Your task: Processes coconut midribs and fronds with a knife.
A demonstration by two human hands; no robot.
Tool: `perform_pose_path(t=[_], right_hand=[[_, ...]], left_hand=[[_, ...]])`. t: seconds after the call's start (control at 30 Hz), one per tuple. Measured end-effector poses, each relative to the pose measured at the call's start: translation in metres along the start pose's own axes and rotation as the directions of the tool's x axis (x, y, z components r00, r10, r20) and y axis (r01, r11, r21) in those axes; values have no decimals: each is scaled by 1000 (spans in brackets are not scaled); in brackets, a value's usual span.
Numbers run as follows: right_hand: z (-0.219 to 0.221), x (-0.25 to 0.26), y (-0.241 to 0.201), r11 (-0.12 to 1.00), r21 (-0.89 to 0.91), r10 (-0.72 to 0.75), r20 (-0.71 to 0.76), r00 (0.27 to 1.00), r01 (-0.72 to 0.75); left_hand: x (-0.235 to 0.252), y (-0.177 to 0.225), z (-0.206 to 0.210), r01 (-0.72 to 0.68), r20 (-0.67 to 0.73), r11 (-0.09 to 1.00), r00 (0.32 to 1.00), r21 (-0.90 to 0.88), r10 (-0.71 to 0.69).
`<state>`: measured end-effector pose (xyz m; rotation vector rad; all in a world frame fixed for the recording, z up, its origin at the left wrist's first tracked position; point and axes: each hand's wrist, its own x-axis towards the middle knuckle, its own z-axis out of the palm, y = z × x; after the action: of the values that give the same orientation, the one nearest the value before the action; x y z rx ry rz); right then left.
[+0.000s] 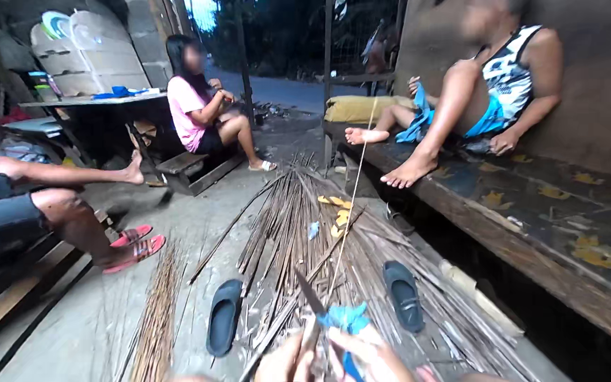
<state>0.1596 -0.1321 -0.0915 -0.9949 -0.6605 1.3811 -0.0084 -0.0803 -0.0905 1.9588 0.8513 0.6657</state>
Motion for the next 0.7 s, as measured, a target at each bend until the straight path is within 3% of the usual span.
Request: perform_pose_path(t=[0.17, 0.3, 0.5, 0.7], right_hand=[[13, -15, -8, 987, -121, 123, 116, 986, -109], [14, -10, -12, 987, -52, 155, 134, 979, -149], [25, -2, -17, 990, -3, 142, 43, 989, -142], [31, 13, -13, 994, -36, 100, 6, 995, -100]], left_hand=[[2, 24, 1, -66, -140, 902, 981, 427, 138], [0, 25, 16, -63, -209, 794, 949, 604, 235], [4, 11, 21, -109, -247, 670, 877, 734, 413], [1, 4, 15, -102, -287, 689, 858, 717, 425]])
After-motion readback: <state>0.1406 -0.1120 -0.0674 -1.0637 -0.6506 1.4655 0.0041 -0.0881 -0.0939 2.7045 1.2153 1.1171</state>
